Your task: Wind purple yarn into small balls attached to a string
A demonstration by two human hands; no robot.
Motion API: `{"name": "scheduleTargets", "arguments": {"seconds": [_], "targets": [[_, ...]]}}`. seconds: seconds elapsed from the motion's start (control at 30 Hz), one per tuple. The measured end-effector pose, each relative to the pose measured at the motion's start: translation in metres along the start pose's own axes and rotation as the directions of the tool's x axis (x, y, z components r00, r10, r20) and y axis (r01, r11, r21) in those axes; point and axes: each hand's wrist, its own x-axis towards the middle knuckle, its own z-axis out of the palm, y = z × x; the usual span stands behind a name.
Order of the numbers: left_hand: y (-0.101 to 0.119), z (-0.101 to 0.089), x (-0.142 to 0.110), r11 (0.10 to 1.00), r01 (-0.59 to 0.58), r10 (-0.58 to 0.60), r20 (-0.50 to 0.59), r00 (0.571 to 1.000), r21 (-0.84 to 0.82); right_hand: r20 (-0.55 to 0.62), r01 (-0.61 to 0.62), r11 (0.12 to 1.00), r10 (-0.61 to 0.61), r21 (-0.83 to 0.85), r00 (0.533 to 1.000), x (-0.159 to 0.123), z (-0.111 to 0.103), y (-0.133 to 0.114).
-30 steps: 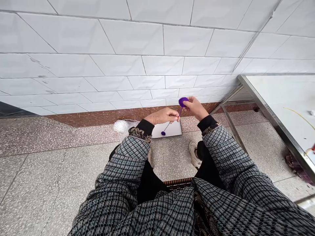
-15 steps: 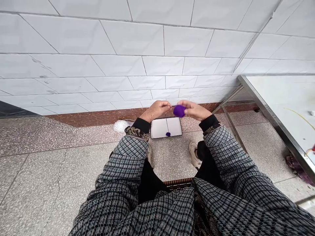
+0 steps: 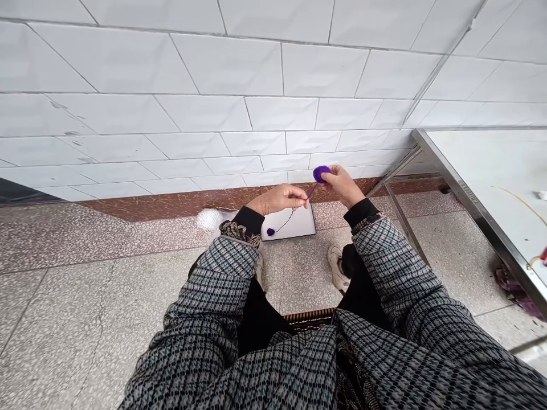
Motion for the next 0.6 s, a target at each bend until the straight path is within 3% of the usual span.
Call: {"name": "scheduleTargets", "arguments": {"seconds": [0.1, 0.17, 0.3, 0.4, 0.47, 0.5, 0.6], "targets": [[0.001, -0.002, -0.003, 1.000, -0.012, 0.009, -0.107, 0.994, -0.025, 0.138, 0.008, 0.969, 0.027, -0.247, 0.990, -0.004, 0.001, 0.004], [0.000, -0.003, -0.003, 0.998, -0.013, 0.001, -0.180, 0.984, -0.069, 0.288, 0.019, 0.944, 0.081, -0.328, 0.954, -0.008, 0.002, 0.004], [-0.004, -0.007, -0.002, 0.995, -0.018, -0.016, -0.318, 0.948, -0.103, 0.622, 0.019, 0.971, 0.136, -0.236, 0.771, -0.019, 0.004, -0.003], [-0.010, -0.009, 0.001, 0.996, 0.020, -0.050, -0.376, 0.925, -0.083, 0.744, -0.008, 0.995, 0.080, -0.100, 0.663, -0.025, 0.004, -0.009], [-0.015, -0.010, 0.003, 0.996, 0.057, -0.081, -0.400, 0.913, -0.071, 0.747, -0.029, 1.000, 0.021, -0.002, 0.664, -0.028, 0.003, -0.014], [-0.017, -0.009, 0.004, 0.995, 0.072, -0.093, -0.405, 0.909, -0.068, 0.722, -0.035, 0.998, -0.014, 0.054, 0.692, -0.028, 0.003, -0.016], [-0.019, -0.004, 0.007, 0.993, 0.094, -0.112, -0.335, 0.935, -0.070, 0.510, 0.016, 0.981, -0.116, 0.195, 0.853, -0.028, 0.001, -0.024]]}}
